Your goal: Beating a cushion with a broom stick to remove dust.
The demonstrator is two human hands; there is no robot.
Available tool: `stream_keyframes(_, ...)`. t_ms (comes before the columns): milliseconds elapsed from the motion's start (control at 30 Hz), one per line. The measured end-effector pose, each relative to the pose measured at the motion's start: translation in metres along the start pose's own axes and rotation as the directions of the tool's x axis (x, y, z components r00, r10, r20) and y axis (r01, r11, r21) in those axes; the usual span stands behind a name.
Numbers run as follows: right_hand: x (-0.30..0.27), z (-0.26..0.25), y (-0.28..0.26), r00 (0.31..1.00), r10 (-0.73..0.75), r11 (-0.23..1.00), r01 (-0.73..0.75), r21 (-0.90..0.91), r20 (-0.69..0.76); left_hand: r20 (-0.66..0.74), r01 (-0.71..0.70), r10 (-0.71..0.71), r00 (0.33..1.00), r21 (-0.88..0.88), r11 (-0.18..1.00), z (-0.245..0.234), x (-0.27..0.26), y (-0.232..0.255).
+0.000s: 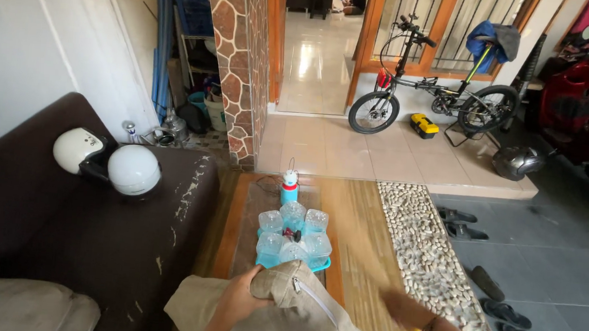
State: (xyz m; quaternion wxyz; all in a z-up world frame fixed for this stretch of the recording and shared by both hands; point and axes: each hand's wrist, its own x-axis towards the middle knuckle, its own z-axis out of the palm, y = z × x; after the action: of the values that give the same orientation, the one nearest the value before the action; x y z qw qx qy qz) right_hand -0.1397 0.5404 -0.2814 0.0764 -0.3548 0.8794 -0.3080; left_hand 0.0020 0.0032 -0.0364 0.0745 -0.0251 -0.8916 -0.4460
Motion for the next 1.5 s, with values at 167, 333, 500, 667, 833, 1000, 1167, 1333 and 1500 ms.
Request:
stream_keyframes(167, 0.013, -0.048, -0.078, 0.740, 0.410, 0.893, -0.205, -0.401, 0.534, 0.010, -0.027, 0.027, 1.000, 0.001, 1.000, 0.004, 0.007, -0.009)
stream_keyframes(333, 0.032, -0.105, -0.098, 0.984, 0.159, 0.958, -0.135, -0.255, 0.077, 0.018, -0.033, 0.034, 0.999, -0.058, 0.998, 0.017, 0.013, -0.029)
stream_keyframes(500, 0.049, -0.104, -0.158, 0.832, 0.518, 0.845, -0.534, -0.035, -0.197, 0.035, 0.055, -0.054, 0.998, -0.037, 0.998, 0.004, 0.006, 0.000)
stream_keyframes(667, 0.060, -0.112, -0.153, 0.825, 0.513, 0.830, -0.547, -0.109, -0.237, 0.085, 0.092, -0.087, 0.993, -0.064, 0.994, 0.011, 0.005, -0.017)
stream_keyframes(833, 0.064, -0.133, -0.156, 0.887, 0.427, 0.884, -0.451, -0.124, -0.179, 0.163, 0.010, 0.007, 0.987, -0.106, 0.994, 0.016, 0.005, -0.024)
stream_keyframes(1000, 0.038, -0.155, -0.168, 0.912, 0.388, 0.907, -0.404, -0.118, -0.134, 0.111, 0.060, -0.053, 0.992, -0.054, 0.997, 0.037, 0.006, -0.010)
stream_keyframes(1167, 0.019, -0.166, -0.157, 0.903, 0.416, 0.900, -0.426, -0.090, -0.111, 0.120, 0.072, -0.084, 0.989, 0.098, 0.993, 0.051, 0.007, 0.035)
stream_keyframes(1333, 0.013, -0.176, -0.136, 0.886, 0.455, 0.886, -0.460, -0.055, -0.090, -0.098, -0.124, 0.140, 0.985, 0.160, 0.979, 0.060, 0.027, 0.061)
stream_keyframes(1500, -0.005, -0.177, -0.110, 0.867, 0.492, 0.868, -0.495, -0.028, -0.074, -0.060, -0.137, 0.154, 0.986, 0.225, 0.965, 0.042, 0.040, 0.137)
